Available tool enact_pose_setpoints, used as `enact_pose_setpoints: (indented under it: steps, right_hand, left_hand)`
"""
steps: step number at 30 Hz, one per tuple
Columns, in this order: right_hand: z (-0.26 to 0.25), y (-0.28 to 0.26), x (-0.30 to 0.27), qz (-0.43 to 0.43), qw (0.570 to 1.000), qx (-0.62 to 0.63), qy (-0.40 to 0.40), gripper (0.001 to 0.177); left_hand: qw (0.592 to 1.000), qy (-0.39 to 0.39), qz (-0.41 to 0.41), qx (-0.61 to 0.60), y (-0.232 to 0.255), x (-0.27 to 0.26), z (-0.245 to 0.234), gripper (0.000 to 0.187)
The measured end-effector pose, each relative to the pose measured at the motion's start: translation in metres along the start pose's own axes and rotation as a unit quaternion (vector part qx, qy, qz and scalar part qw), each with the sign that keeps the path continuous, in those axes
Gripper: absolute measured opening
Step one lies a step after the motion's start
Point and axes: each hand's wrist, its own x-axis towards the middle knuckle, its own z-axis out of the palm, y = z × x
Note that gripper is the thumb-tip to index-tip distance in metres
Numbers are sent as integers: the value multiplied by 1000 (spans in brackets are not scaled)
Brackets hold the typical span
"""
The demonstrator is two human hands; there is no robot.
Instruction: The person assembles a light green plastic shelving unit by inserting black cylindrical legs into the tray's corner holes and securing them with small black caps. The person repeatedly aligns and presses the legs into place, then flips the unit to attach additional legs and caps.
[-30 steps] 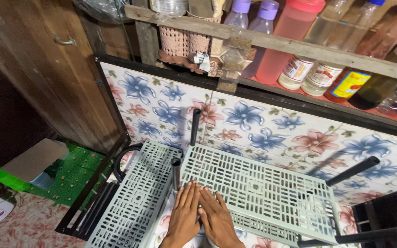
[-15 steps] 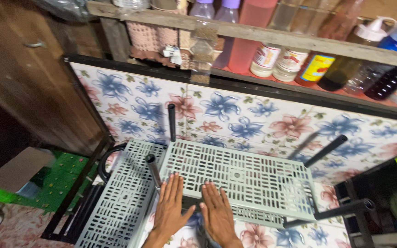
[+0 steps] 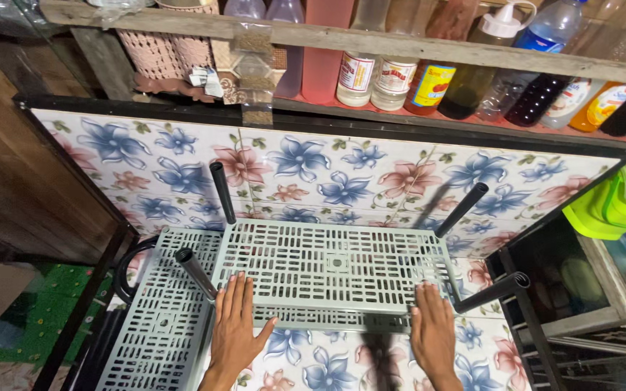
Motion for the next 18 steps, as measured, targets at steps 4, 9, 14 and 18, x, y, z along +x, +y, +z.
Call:
enact_pose_setpoints:
  steps: [4, 9, 14, 18]
  right_hand:
    - [-3, 9, -4, 0, 1000, 18, 23, 52]
    - [2, 6, -1, 15, 1000, -1, 18, 51]
    - [1, 7, -1, 18, 1000, -4, 9, 52]
    - [0, 8, -2, 10, 1000, 5, 9, 52]
  left_hand:
    - [1000, 13, 1, -7, 2, 1, 0, 95]
    - [1000, 18, -3, 1, 5, 3, -1, 92]
    - [1000, 8, -13, 9, 6, 3, -1, 86]
    - [1000, 4, -14, 11, 7, 3, -1, 84]
